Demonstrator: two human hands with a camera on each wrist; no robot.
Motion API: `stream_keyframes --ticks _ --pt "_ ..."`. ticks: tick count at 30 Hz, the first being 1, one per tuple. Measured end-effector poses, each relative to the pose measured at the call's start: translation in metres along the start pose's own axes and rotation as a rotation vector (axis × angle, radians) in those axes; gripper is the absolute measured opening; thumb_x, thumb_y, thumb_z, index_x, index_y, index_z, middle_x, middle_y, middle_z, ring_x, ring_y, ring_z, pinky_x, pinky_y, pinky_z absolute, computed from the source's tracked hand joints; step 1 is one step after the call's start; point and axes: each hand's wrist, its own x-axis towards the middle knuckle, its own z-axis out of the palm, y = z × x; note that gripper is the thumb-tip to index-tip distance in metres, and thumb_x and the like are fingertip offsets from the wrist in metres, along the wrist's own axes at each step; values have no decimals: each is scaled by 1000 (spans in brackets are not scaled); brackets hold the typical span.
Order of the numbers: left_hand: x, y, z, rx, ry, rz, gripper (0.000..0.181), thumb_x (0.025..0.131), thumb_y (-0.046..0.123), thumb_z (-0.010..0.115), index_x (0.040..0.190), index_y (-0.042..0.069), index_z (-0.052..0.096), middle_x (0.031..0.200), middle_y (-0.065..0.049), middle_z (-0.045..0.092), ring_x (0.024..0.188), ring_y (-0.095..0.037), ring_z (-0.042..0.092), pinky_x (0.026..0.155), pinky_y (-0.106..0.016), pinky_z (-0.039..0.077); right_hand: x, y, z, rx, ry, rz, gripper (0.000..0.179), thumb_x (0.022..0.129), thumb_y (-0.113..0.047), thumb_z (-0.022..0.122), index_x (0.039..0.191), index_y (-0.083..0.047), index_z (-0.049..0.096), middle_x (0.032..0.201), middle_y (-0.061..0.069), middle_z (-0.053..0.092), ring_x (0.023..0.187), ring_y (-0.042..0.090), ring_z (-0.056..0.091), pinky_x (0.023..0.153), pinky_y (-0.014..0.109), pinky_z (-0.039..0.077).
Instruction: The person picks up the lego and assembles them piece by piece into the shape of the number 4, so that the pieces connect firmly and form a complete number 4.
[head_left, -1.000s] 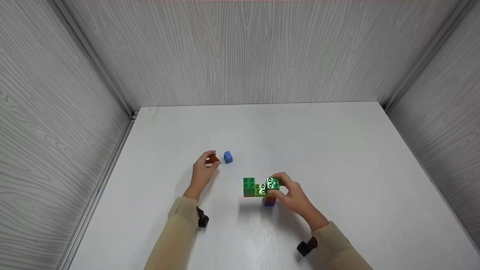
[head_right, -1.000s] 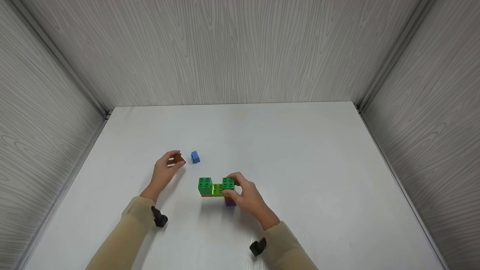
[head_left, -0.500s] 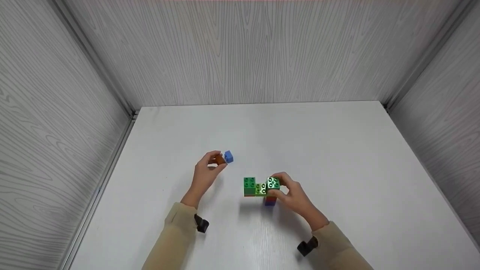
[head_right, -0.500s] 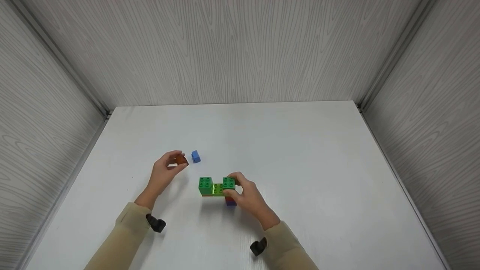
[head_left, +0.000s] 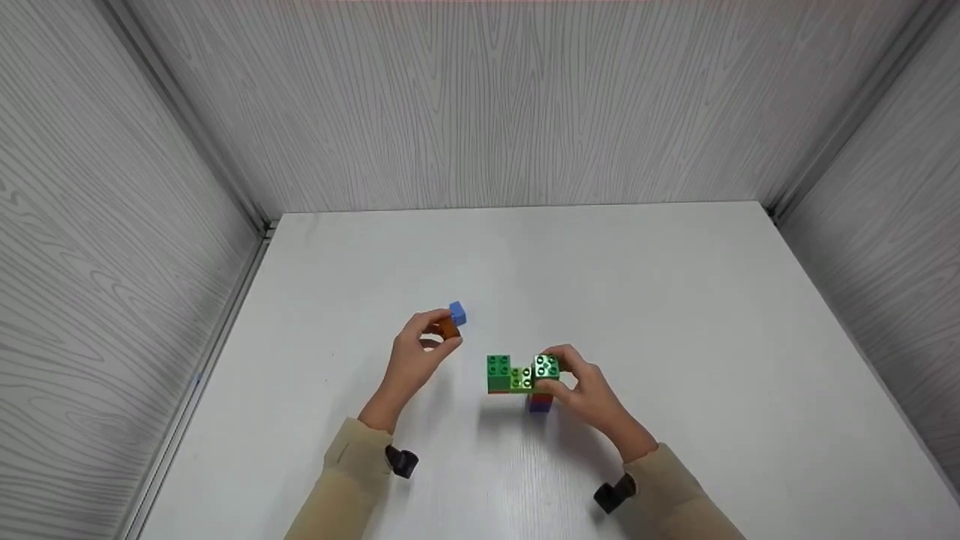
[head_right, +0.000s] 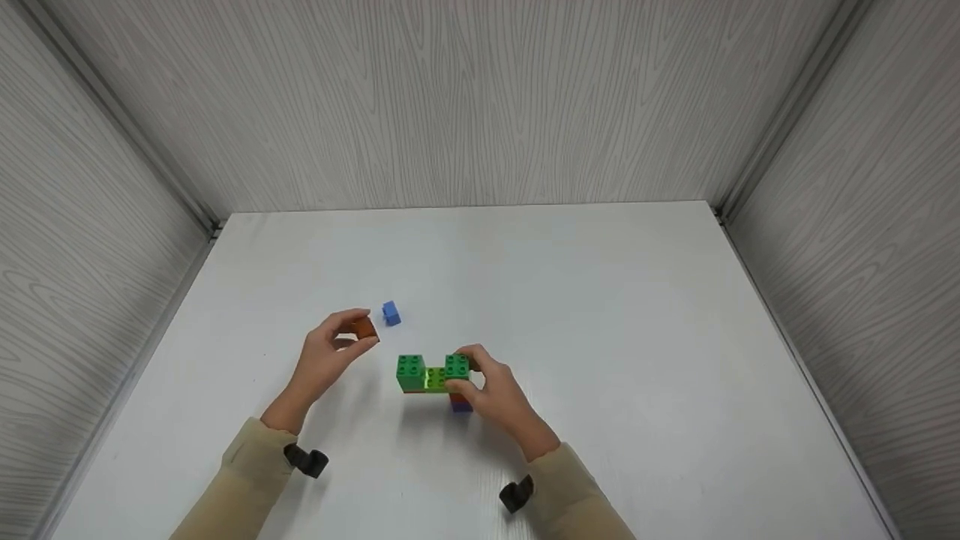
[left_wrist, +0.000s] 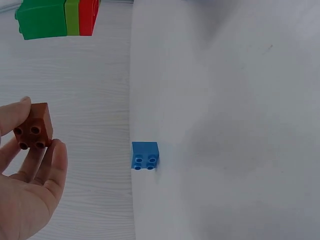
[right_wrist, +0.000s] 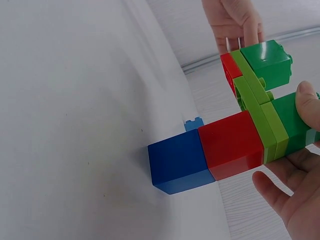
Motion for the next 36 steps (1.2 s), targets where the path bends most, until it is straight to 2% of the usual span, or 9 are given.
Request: stream_keyframes --ticks 6,11,18,21,28,33,36 --pt "-8 8 -2 -41 -35 23 44 80 19 74 122 13 58 109 -2 58 97 -18 54 78 -35 50 0 -7 -2 6 -4 5 32 85 -6 67 112 2 51 98 16 61 89 22 59 80 43 47" --pt "-14 19 -1 -64 -62 21 44 80 14 74 121 9 57 110 -7 59 98 -23 54 80 -41 49 -1 -7 -3 6 -4 36 33 85 -7 67 112 0 52 98 11 61 90 18 58 81 41 47" --pt "-26 63 -4 -57 -134 62 40 81 3 71 118 -2 56 107 -17 59 97 -30 55 79 -45 49 -2 -7 -4 16 -8 37 33 85 -9 67 114 0 52 98 6 61 92 18 58 82 46 46" --pt "-28 72 -3 -48 -157 78 40 82 4 70 119 -2 57 107 -17 59 98 -29 56 79 -44 50 -2 -6 -4 14 -6 33 34 85 -9 67 114 0 52 99 7 61 92 18 59 81 47 47" --pt "-25 46 10 -24 -176 90 43 81 11 73 122 9 58 111 -7 59 100 -22 55 81 -41 50 -2 -6 -3 14 -9 44 34 85 -9 67 114 -1 52 98 5 61 90 19 58 82 50 45" --pt "-26 45 12 -42 -209 106 43 80 17 74 120 9 59 109 -2 60 98 -17 56 81 -37 50 -2 -7 -2 15 -8 49 34 85 -9 68 114 -1 52 99 5 61 91 18 59 82 49 45" --pt "-27 49 15 -16 -218 109 43 80 16 74 119 7 58 108 -1 60 97 -15 56 80 -32 50 -3 -7 -2 14 -5 41 34 84 -9 68 114 -1 52 99 4 62 91 18 59 83 46 46"
